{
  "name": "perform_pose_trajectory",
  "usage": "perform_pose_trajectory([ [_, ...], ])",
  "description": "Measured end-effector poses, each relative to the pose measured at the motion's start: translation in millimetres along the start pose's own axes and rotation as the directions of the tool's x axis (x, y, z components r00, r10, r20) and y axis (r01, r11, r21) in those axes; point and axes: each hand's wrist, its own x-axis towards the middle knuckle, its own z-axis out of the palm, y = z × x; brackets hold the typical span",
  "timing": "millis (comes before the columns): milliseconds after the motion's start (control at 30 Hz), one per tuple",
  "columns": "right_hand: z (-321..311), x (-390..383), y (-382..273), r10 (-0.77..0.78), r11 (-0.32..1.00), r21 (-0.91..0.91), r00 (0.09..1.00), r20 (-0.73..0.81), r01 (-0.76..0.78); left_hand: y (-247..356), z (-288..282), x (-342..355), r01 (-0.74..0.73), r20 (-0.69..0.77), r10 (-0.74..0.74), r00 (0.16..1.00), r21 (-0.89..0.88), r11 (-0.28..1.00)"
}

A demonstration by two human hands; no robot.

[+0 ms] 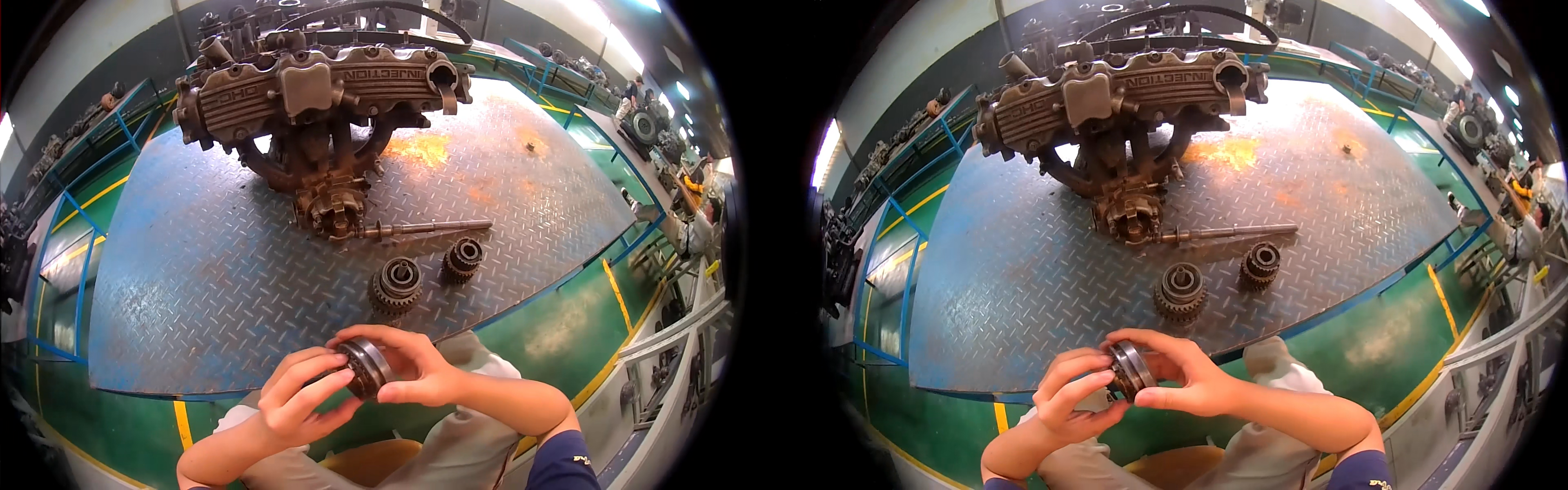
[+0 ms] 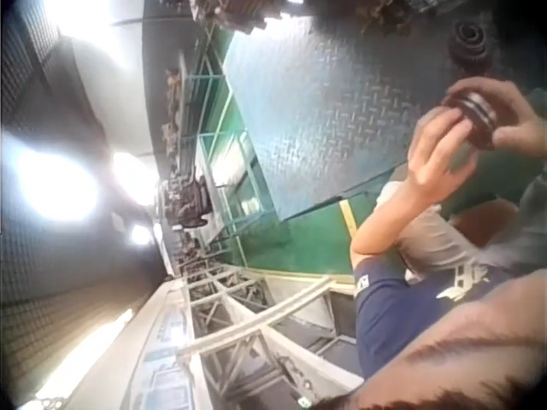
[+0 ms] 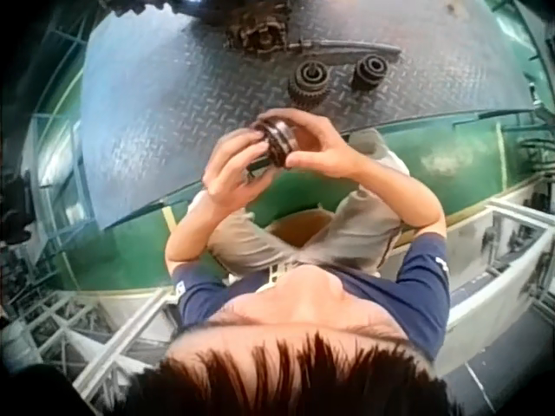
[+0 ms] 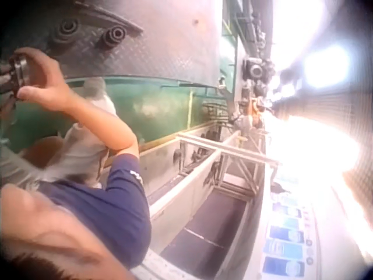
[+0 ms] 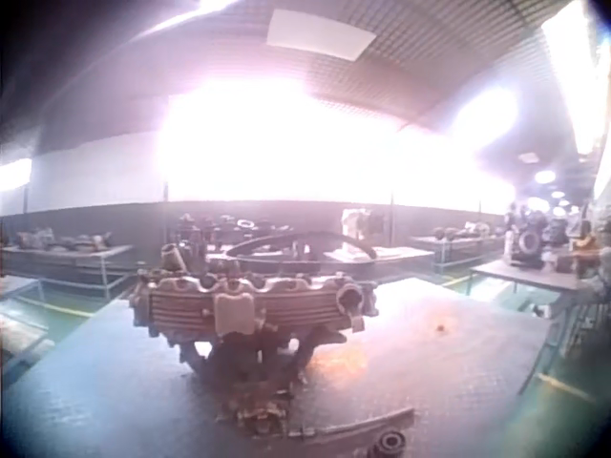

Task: The person picks up and handles several metal engine gears and bearings from a workbench next to an engine block, rotating them by hand.

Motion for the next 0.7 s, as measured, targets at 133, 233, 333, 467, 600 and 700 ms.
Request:
perform_pose_trajectory([
  [133, 5.3, -0.1, -5.4, 0.043, 0.999, -0.017, 0.999, -0.034, -0.044, -1.0, -2.0, -2.4, -0.038, 0.028, 0.038, 0.999, 0.027, 0.999],
  [233, 4.7, 1.4, -6.9, 0.062, 0.996, -0.068, 0.998, -0.008, -0.062, -0.6, -2.5, -4.6, -0.031, 0.027, 0.030, 0.999, 0.030, 0.999],
  [333, 3.4, 3.1, -4.1, 0.075, 0.994, -0.077, 0.997, -0.028, -0.077, -3.7, 0.2, -7.6, -0.003, 0.038, 0.002, 0.999, 0.021, 1.000],
  [467, 10.9, 0.5, -6.5, -0.014, 0.992, -0.129, 1.000, -0.025, 0.011, 2.3, -7.8, -0.7, 0.006, 0.032, -0.006, 0.999, -0.022, 1.000],
  [600, 7.5, -1.3, -7.1, -0.074, 0.983, -0.171, 0.996, -0.041, 0.066, 1.3, -4.8, 2.5, 0.037, 0.079, -0.033, 0.996, -0.056, 0.998],
  [700, 3.6, -9.1, -4.4, -0.019, 0.999, -0.051, 0.987, -0.157, 0.011, -3.8, -0.1, 4.9, 0.079, 0.104, -0.071, 0.992, -0.076, 0.994],
])
